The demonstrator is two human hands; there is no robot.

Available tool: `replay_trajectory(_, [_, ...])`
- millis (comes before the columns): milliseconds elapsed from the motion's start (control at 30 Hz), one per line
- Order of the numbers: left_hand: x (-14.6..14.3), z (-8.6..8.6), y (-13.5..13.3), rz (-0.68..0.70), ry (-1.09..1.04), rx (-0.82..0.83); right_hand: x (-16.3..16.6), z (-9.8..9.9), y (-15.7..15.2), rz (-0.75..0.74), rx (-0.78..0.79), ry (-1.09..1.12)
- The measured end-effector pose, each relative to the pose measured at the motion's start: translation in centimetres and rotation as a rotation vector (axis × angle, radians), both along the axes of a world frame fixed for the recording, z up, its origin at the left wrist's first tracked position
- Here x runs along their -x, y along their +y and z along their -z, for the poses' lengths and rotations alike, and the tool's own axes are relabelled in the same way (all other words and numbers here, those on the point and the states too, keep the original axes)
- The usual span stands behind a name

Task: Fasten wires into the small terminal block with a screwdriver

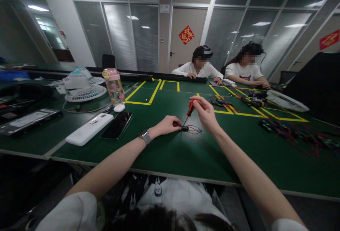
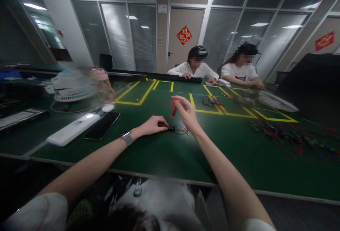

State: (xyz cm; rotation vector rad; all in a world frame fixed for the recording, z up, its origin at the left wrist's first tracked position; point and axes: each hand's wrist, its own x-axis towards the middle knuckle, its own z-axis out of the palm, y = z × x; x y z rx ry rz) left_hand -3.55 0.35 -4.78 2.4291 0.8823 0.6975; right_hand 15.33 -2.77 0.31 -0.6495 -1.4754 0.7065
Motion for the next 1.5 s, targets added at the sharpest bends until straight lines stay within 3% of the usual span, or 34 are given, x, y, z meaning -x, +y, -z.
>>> replay_trajectory(200, [0.1,-0.2,-0.1,0.012,0.011,-0.012,0.1,0.2,0.3,-0.058,0.047,0.068])
replay_trajectory(433, [0.2,0.0,0.0,0.012,0.0,-0.04,-0.3,0.4,0.6,-0.016,0.078,0.172])
replay_trajectory(767, [0.0,0.2,-0.1,-0.015,-0.004,-0.038,-1.6,0.6,1.5,-0.001,0.08,0.093])
replay_trajectory(1100, [0.0,0.7,0.0,-0.024,-0.047,-0.01,-2.0,0.9,1.9,0.058,0.074,0.164])
replay_trajectory(1333, [0.0,1.0,0.3,-0.03,-0.061,-0.013,-1.7,0.4,1.6,-0.12,0.132,0.187])
replay_trajectory(1500, [0.0,1.2,0.5,-0.013,-0.079,-0.008,-1.9,0.7,1.9,-0.086,0.068,0.126])
